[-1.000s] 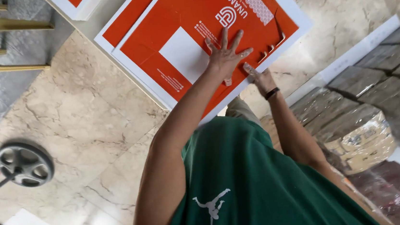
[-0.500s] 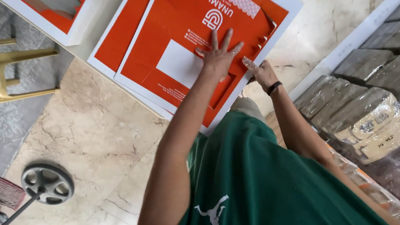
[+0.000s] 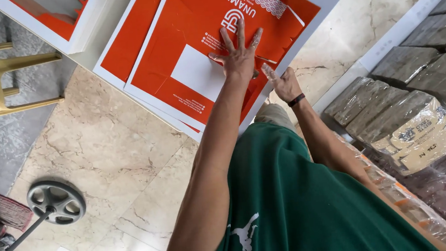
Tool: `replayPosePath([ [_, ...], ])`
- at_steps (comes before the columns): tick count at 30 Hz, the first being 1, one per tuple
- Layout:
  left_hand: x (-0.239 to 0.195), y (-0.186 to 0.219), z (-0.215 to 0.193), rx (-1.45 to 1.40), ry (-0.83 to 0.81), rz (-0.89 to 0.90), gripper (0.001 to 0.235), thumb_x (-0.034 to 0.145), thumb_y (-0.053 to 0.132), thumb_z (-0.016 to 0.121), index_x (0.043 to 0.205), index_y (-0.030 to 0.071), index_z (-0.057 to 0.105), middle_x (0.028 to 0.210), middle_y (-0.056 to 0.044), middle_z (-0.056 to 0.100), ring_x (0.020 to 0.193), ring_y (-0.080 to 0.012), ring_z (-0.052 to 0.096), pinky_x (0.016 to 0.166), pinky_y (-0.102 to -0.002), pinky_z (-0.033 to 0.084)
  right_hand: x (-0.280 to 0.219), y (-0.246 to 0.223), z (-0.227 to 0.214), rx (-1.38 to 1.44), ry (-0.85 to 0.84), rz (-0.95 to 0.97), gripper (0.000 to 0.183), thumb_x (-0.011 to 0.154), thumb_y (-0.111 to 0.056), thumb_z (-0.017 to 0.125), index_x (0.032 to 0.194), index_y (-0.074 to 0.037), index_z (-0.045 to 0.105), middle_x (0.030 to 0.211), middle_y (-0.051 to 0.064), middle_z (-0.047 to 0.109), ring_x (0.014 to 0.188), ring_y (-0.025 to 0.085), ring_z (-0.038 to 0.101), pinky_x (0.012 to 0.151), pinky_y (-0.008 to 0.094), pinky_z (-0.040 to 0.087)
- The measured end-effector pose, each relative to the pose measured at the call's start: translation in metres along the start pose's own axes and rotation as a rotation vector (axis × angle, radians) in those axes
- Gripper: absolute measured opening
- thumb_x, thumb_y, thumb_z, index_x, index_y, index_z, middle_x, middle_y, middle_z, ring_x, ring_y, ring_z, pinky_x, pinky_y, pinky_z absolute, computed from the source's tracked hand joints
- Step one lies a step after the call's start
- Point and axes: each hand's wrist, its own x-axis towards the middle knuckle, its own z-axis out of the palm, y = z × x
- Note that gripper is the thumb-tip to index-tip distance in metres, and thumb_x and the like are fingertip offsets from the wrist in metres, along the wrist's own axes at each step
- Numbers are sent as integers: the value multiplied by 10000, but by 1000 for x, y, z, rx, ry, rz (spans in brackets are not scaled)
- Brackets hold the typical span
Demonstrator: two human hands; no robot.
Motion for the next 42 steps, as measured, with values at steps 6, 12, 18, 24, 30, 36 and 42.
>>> replayPosePath([
  [6,-3,-9,-13,-49,-77,30,1240,869,451,854,1634,481,-122,1556,-78,-429,1465,-577,-248,1005,-928,272,-24,-42,-14,462,-95,-310,254,1035,-187,647,1201,5,653,1167,139,719,1089,278,718,959,413,640],
  [12,11,-21,-11,-179,-61,83,1026,951,271,772,1672,440,62,1633,-18,-297,1483,-537,-208,940,-873,395,-33,-55,-26,410,-168,-415,524,1063,-412,569,1415,-40,459,1426,170,570,1332,366,574,1036,543,583],
  [18,-22,-71,-2,-370,-5,240,715,994,189,681,1615,235,330,1693,-103,-22,1543,-441,-16,1144,-767,266,-31,-38,-19,584,-217,553,661,958,-414,647,1477,-17,551,853,271,704,715,361,730,733,497,672],
  [24,-117,-97,48,-176,6,111,1247,738,348,947,1681,312,133,1712,-134,-125,1522,-552,-61,950,-921,314,-107,-100,34,654,-527,729,1286,757,-712,807,1517,177,273,1483,437,324,1428,512,388,1174,554,360],
  [30,-115,-86,79,-133,20,30,1349,718,384,968,1685,292,32,1697,-205,-155,1486,-612,-101,933,-946,242,-115,-32,69,250,-357,321,799,920,-567,779,1446,-11,552,1409,273,576,1330,454,527,1143,573,413],
  [36,-98,-63,89,-111,59,-41,1351,777,311,942,1668,315,-73,1668,-248,-220,1469,-646,-104,942,-878,333,-108,-42,54,-303,-166,-614,341,1006,-296,696,1118,25,693,961,304,703,928,506,663,718,612,574],
  [42,-110,-60,49,-86,-115,-82,1226,906,14,729,1619,351,-209,1651,-122,-313,1474,-595,-185,998,-912,236,-118,-53,55,374,-331,90,403,943,-405,676,1137,-55,724,1187,53,728,1058,121,668,922,308,581],
])
